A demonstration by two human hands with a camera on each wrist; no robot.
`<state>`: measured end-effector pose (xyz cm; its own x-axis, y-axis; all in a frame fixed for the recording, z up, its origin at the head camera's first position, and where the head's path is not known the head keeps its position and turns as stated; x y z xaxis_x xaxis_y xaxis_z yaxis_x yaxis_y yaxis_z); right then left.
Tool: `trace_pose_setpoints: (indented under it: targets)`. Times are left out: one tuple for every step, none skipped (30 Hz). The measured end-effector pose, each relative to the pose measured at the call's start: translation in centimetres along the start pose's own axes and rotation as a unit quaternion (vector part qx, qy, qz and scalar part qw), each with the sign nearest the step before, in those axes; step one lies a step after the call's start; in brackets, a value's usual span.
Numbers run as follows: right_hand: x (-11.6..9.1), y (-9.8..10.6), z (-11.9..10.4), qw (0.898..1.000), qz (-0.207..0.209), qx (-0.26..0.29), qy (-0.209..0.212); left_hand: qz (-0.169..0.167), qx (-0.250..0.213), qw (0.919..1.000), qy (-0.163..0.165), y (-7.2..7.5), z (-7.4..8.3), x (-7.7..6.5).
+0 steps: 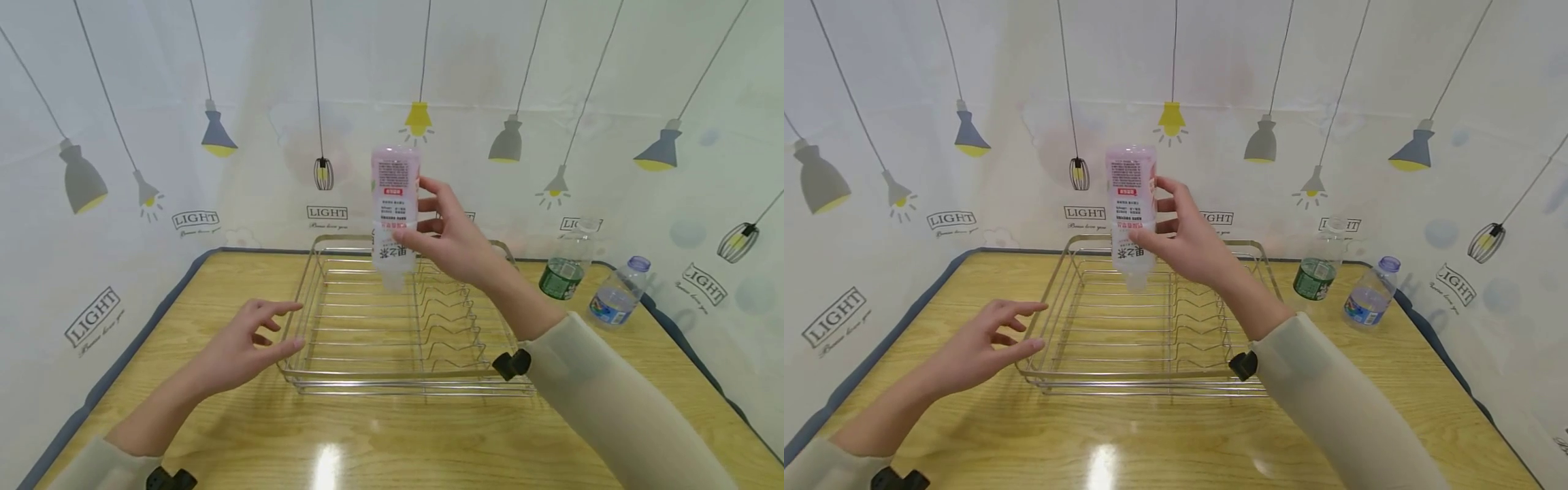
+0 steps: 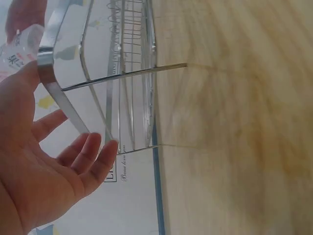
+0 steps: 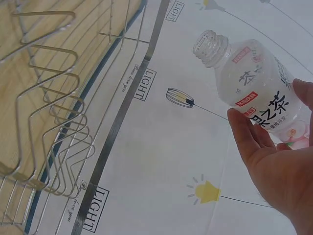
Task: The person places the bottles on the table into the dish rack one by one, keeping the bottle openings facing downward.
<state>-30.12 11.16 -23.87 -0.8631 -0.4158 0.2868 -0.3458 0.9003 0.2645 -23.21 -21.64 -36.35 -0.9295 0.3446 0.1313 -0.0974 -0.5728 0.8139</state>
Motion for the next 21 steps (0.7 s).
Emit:
trace_pose_setpoints:
  targets:
    - [0.4, -0.1, 0.0, 1.000, 0.003, 0.002, -0.001, -0.006, -0.004, 1.0000, 0.002, -0.2, -0.2, -0.1]
    - [0.7, -0.2, -0.1, 1.000, 0.007, 0.002, -0.003, -0.011, -0.010, 0.9999, 0.003, -0.4, -0.4, -0.2]
    - [1.1, -0.4, -0.1, 1.000, 0.009, 0.003, -0.005, -0.013, -0.016, 0.9998, 0.001, -0.5, -0.5, -0.2]
    - [1.5, -0.6, 0.0, 1.000, 0.011, 0.004, -0.007, -0.016, -0.023, 0.9996, 0.001, -0.6, -0.5, -0.2]
    - [1.9, -0.8, 0.1, 1.000, 0.012, 0.007, -0.009, -0.018, -0.029, 0.9994, 0.002, -0.7, -0.5, -0.2]
    - [2.3, -1.0, 0.2, 1.000, 0.012, 0.012, -0.010, -0.018, -0.033, 0.9993, 0.002, -0.8, -0.5, -0.2]
    - [2.7, -1.2, 0.4, 1.000, 0.013, 0.016, -0.012, -0.019, -0.036, 0.9992, 0.002, -0.9, -0.4, -0.1]
    - [3.1, -1.4, 0.7, 1.000, 0.013, 0.021, -0.013, -0.020, -0.041, 0.9990, 0.003, -0.9, -0.4, -0.1]
    - [3.5, -1.7, 0.9, 0.999, 0.013, 0.027, -0.013, -0.022, -0.045, 0.9987, 0.004, -1.0, -0.3, -0.1]
    - [3.9, -1.9, 1.2, 0.999, 0.013, 0.034, -0.014, -0.023, -0.048, 0.9985, 0.006, -1.1, -0.3, -0.1]
    - [4.3, -2.2, 1.4, 0.999, 0.014, 0.040, -0.013, -0.023, -0.052, 0.9983, 0.008, -1.1, -0.4, -0.1]
    - [4.7, -2.4, 1.6, 0.999, 0.016, 0.046, -0.013, -0.023, -0.055, 0.9982, 0.009, -1.2, -0.4, -0.1]
    - [5.0, -2.6, 1.7, 0.998, 0.020, 0.051, -0.013, -0.023, -0.061, 0.9978, 0.010, -1.3, -0.4, 0.0]
    - [5.4, -2.8, 1.9, 0.998, 0.023, 0.057, -0.012, -0.022, -0.066, 0.9975, 0.009, -1.3, -0.4, 0.0]
    - [5.8, -3.0, 2.1, 0.998, 0.027, 0.063, -0.013, -0.021, -0.071, 0.9972, 0.007, -1.4, -0.4, 0.1]
    - [6.2, -3.2, 2.3, 0.997, 0.031, 0.067, -0.014, -0.020, -0.076, 0.9969, 0.006, -1.4, -0.5, 0.2]
    - [6.6, -3.4, 2.5, 0.997, 0.034, 0.073, -0.015, -0.019, -0.081, 0.9965, 0.004, -1.5, -0.5, 0.2]
    - [6.9, -3.7, 2.7, 0.996, 0.036, 0.078, -0.018, -0.018, -0.084, 0.9963, 0.002, -1.5, -0.5, 0.3]
    - [7.3, -3.9, 3.0, 0.996, 0.039, 0.082, -0.021, -0.017, -0.088, 0.9960, 0.000, -1.6, -0.5, 0.4]
    - [7.7, -4.1, 3.3, 0.995, 0.043, 0.088, -0.025, -0.017, -0.089, 0.9959, -0.002, -1.6, -0.5, 0.5]
    - [8.0, -4.3, 3.6, 0.994, 0.046, 0.092, -0.030, -0.018, -0.090, 0.9957, -0.003, -1.7, -0.5, 0.5]
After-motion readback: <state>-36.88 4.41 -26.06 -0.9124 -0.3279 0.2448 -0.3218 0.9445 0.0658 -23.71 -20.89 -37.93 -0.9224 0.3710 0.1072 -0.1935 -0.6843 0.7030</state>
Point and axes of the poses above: each hand's wrist, its own x-axis towards the middle knuckle, its own y-axis out of the back of the hand, z = x × y, the point moved 4 cm from there along x, towards the middle knuckle, and after that the axes turned 10 degrees about x, right-handed, at the moved point
